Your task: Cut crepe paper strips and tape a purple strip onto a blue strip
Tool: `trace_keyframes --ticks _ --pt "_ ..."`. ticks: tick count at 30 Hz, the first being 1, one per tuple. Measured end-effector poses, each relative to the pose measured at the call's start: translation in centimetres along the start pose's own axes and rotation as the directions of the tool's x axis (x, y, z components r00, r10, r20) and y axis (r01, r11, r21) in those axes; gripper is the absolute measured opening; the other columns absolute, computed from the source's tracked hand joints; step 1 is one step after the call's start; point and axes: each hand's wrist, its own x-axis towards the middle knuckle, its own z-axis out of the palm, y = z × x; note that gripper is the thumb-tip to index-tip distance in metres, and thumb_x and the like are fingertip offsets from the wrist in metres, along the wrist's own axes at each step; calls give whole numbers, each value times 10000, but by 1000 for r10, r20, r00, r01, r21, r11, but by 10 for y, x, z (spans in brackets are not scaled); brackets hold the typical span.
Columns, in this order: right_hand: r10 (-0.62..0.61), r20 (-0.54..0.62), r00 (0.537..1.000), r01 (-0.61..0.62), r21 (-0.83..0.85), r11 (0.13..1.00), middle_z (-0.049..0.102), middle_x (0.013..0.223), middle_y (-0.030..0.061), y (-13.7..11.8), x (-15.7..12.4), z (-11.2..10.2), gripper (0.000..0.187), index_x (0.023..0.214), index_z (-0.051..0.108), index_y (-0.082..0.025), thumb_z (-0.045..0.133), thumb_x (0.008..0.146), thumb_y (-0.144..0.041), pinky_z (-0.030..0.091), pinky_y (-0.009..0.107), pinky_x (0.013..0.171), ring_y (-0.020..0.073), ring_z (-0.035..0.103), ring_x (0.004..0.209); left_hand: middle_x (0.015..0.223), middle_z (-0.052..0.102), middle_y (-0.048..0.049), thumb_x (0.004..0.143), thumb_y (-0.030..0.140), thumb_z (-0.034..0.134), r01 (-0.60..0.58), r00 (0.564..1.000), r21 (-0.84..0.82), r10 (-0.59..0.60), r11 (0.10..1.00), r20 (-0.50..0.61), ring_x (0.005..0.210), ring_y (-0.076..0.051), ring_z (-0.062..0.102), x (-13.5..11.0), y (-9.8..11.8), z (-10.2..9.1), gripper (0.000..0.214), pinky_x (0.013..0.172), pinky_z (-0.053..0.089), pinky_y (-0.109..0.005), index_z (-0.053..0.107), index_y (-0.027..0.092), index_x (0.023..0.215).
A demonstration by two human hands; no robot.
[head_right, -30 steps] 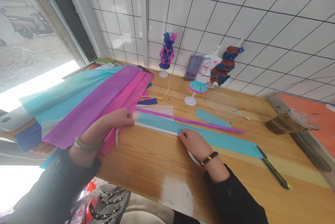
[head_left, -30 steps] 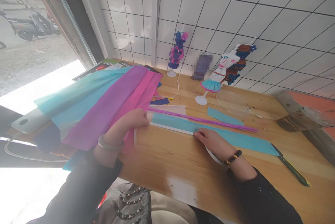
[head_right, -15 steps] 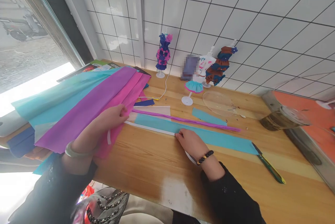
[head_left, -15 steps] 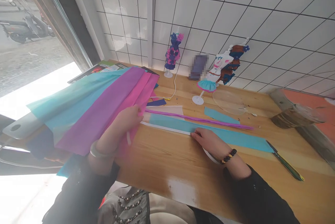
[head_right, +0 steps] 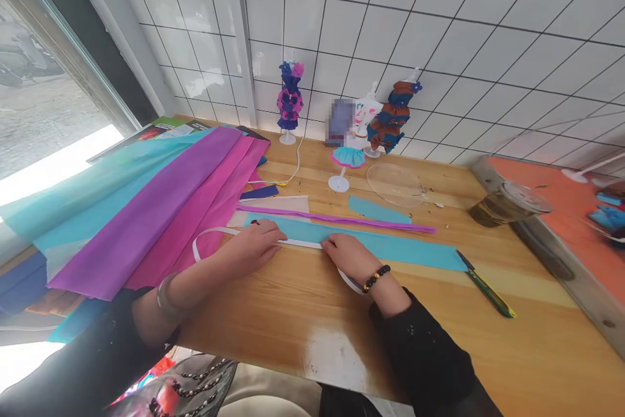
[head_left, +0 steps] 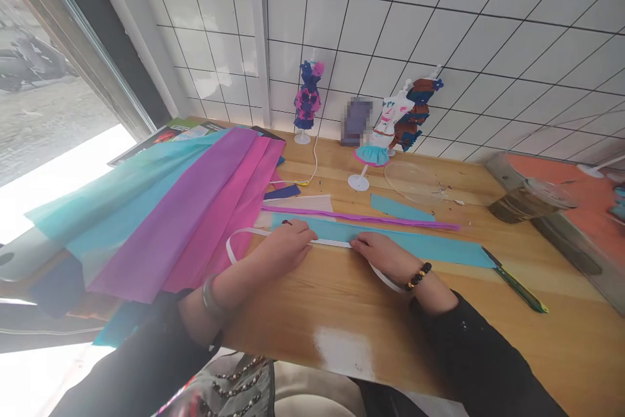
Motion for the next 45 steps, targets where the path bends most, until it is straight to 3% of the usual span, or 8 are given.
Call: trace_keyframes --ticks 6,17,26,45 --pt "-16 21 1000 14 90 996 496 574 -15 5 4 -1 300 610 481 -177 356 821 -349 246 235 502 110 390 545 988 509 -92 851 134 356 -100 995 113 101 989 -9 932 -209 439 6 15 8 237 782 390 -340 540 161 998" --pt "20 7 1000 -20 33 999 540 592 -2 5 8 2 288 603 523 -167 403 809 -328 228 231 489 105 407 542 995 520 -104 887 197 346 -183 983 174 183 968 13 1001 -220 418 18 31 17 207 849 356 -372 496 141 1017" --pt "25 -1 1000 -25 -8 1000 577 631 21 -1 7 -2 288 612 549 -162 411 813 -315 246 233 504 117 442 569 1041 509 -109 886 285 380 -154 988 186 157 970 0 1043 -228 410 21 34 24 231 867 351 -377 501 146 1027" --pt "80 17 997 -78 -102 992 656 747 97 -10 7 -4 314 716 631 -152 387 827 -315 278 240 511 155 546 648 1133 472 -109 895 293 346 -145 988 207 153 968 -22 1109 -249 365 29 37 30 288 906 320 -402 509 196 1112"
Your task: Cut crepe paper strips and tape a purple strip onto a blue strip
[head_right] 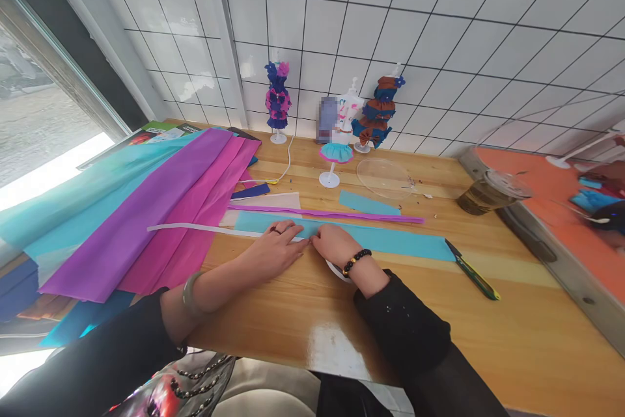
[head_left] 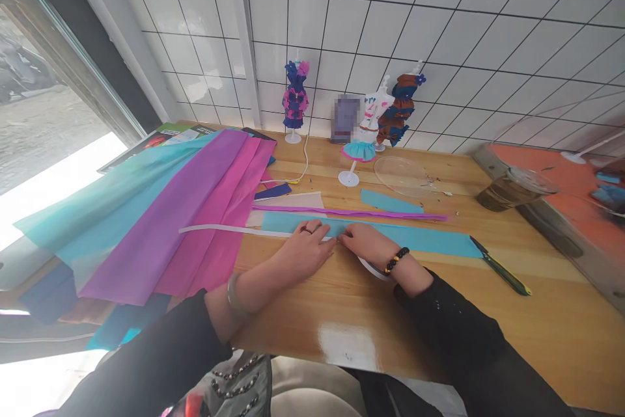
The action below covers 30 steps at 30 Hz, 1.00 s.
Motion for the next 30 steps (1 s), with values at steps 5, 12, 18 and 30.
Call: trace_keyframes --ticks 5,12,18,30 --pt "23 24 999 -22 -9 1000 649 730 112 -1 3 -1 300 712 634 -128 401 813 -289 275 245 497 156 534 625 1142 473 -105 890 298 360 -9 1000 1 9 1000 -9 1107 -242 372 3 1 1 286 902 319 -398 514 193 1107" --pt "35 57 998 -36 19 999 614 653 59 -1 0 -6 285 667 620 -126 407 792 -269 251 233 470 113 455 550 1103 503 -81 892 307 360 -27 999 22 28 999 -18 1147 -244 347 5 1 -3 257 924 298 -389 570 192 986" --pt "41 74 996 -44 46 998 548 566 16 -2 -1 -8 255 606 591 -133 442 758 -274 242 224 452 91 393 500 1078 516 -82 892 317 364 -37 999 31 38 999 -34 1139 -245 352 5 0 -2 267 920 301 -388 577 195 998" --pt "70 186 980 -107 193 975 512 497 -26 17 -20 -31 218 834 585 -133 500 708 -290 295 195 392 87 444 405 1079 518 -78 888 319 382 -51 997 25 52 998 -58 1138 -242 353 5 -2 0 254 903 323 -387 587 209 990"
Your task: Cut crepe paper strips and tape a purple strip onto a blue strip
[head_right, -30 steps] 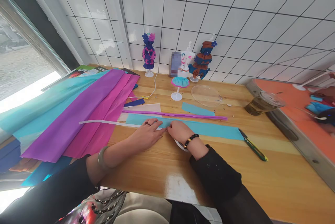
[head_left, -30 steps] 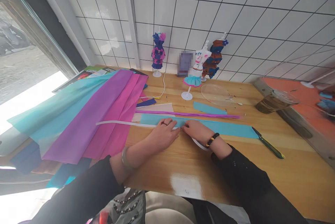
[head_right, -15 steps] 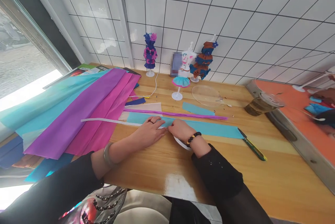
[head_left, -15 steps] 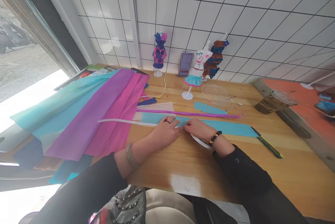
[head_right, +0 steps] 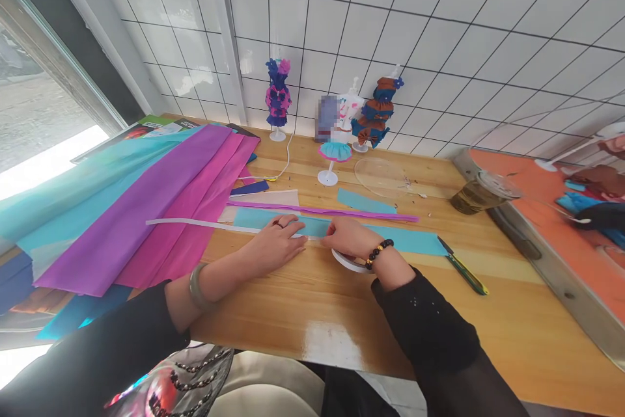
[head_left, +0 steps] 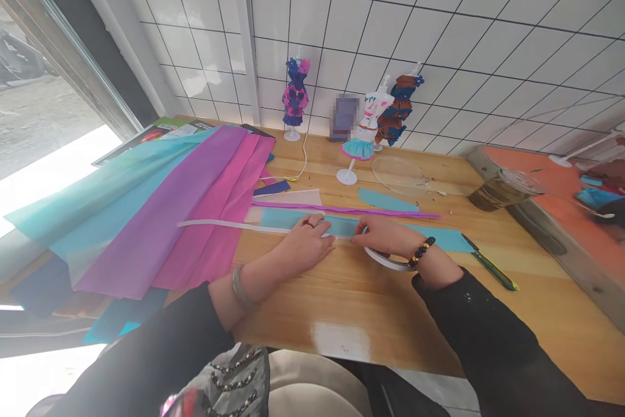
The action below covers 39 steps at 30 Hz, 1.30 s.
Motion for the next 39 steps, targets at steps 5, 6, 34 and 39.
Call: trace_keyframes --ticks 5,6,34,39 --pt "5 -4 1000 -4 37 999 575 571 3 10 -7 -8 124 753 579 -141 524 670 -215 335 194 404 93 495 442 1072 520 -75 890 321 380 -10 1000 7 10 1000 4 1133 -240 359 0 0 1 250 906 317 -390 588 210 973" --pt "13 -8 1000 -12 64 998 597 615 11 13 -8 -9 150 794 571 -145 530 660 -198 353 196 413 99 517 460 1068 521 -76 890 318 379 -11 1000 10 11 1000 5 1134 -241 357 0 0 1 249 907 316 -391 589 208 967" --pt "153 -367 918 -265 -279 923 640 767 40 87 -42 -35 241 736 614 -203 508 730 -419 331 243 520 171 560 696 1049 518 -85 879 259 399 -12 1000 -3 12 1000 -20 1120 -228 374 3 0 3 206 898 340 -377 586 185 924" --pt "158 -415 896 -309 -326 893 640 781 44 89 -43 -30 242 776 614 -219 482 755 -420 321 248 515 182 564 703 1043 515 -86 877 265 411 -16 1000 7 15 1000 2 1113 -226 380 5 2 2 191 893 340 -372 570 179 940"
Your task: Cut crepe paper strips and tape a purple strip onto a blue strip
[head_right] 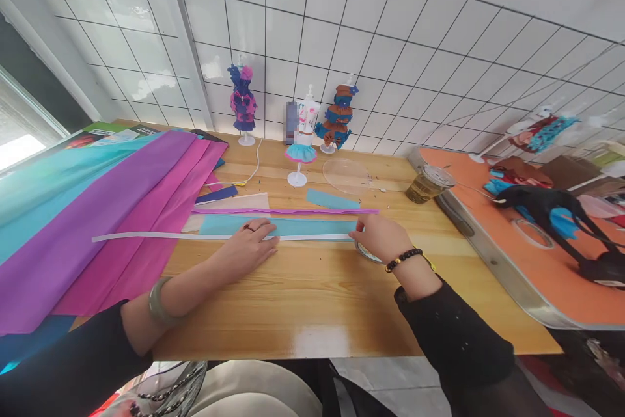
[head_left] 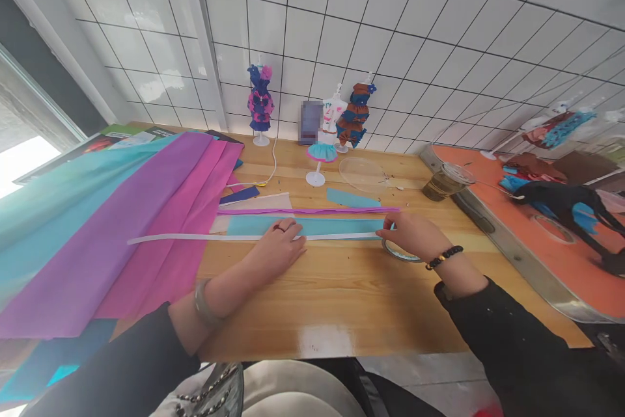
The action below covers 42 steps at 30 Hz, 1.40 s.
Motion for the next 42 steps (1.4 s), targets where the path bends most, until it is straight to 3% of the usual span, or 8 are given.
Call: trace_keyframes --ticks 8,19,42 --pt "52 -14 999 -53 -56 997 653 843 70 0 1 6 233 801 628 -197 512 760 -395 338 259 553 198 586 773 1041 514 -90 885 265 399 -19 1000 16 19 1000 16 1110 -230 379 1 1 -2 201 883 342 -374 556 169 965" --pt "6 -103 995 -29 -217 976 662 872 142 -9 1 17 265 861 606 -134 489 824 -369 410 298 640 244 622 833 1053 529 -94 867 245 442 -12 1000 9 12 1000 5 1119 -234 380 1 2 -2 172 881 346 -370 545 175 986" --pt "-11 -105 994 -17 -261 965 655 895 207 -21 5 22 211 874 628 -88 499 819 -246 441 352 686 285 622 855 1044 524 -106 877 234 406 -13 1000 -2 13 1000 4 1106 -244 381 0 2 -1 185 873 353 -387 542 167 984"
